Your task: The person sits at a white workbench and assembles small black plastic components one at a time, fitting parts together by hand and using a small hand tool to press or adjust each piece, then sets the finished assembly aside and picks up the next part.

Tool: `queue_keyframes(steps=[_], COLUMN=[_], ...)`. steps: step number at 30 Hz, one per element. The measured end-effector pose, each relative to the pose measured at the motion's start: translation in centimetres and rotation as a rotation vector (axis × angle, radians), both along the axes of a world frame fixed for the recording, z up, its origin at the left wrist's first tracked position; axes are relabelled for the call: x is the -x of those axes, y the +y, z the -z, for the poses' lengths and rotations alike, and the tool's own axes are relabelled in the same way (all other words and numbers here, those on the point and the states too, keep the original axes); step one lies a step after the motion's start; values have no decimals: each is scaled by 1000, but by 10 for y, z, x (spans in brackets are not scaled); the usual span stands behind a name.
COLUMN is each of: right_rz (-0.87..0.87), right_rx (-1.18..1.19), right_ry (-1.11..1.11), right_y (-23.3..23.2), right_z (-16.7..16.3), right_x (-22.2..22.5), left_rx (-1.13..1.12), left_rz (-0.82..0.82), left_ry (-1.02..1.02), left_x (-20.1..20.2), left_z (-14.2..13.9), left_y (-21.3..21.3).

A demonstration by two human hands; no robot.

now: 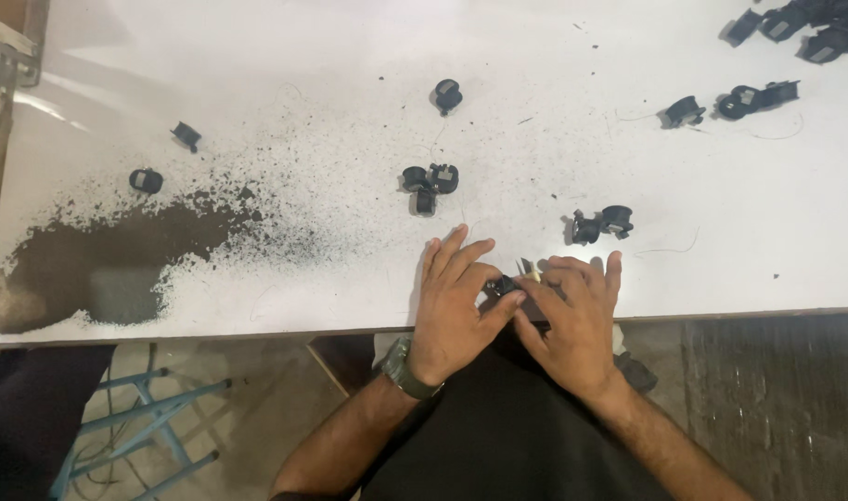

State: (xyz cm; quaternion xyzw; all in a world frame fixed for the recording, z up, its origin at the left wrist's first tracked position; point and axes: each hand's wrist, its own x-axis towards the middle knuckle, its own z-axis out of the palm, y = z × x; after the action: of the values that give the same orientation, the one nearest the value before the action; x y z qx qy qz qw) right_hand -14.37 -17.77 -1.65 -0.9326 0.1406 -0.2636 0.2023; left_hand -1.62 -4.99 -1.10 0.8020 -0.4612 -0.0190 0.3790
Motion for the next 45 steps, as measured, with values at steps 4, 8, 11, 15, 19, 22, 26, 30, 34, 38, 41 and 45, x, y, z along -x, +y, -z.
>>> queue_keyframes(steps=[4, 8, 11, 15, 19, 22, 26, 30, 34, 38, 41, 45], right_rz=[-2, 7, 16, 7, -28, -120, -161, -162, -147, -148, -161, -160], right_rx=[0, -10, -26, -21, -41, -81, -116, -120, -131, -151, -156, -160], right_ry=[-33, -50, -55, -60, -185, -258, -241, -211, -205, -196, -178, -185], right_y=[-3, -3, -2, -1, 1, 4, 7, 6, 7, 6, 5, 5], right_z=[3, 5, 4, 3, 7, 17, 27, 26, 24, 25, 25, 25], right_x=[1, 2, 1, 5, 15, 17, 14, 11, 9, 9, 9, 10], left_rx=[153, 139, 101, 60, 60, 58, 88, 92, 118, 69, 78, 117], left_rz=[82, 197, 180, 120, 72, 48, 20, 10, 8, 43, 83, 53], left_ry=[178, 162, -41, -140, -136, -133, -137, -107, -162, -295, -357, -342], left_x=[-3, -9, -11, -4, 0, 3, 8, 9, 10, 11, 12, 14], left_z=[0, -2, -3, -3, 0, 4, 10, 14, 17, 19, 20, 19], left_y=[-1, 11, 19, 22, 23, 22, 22, 23, 23, 23, 23, 20])
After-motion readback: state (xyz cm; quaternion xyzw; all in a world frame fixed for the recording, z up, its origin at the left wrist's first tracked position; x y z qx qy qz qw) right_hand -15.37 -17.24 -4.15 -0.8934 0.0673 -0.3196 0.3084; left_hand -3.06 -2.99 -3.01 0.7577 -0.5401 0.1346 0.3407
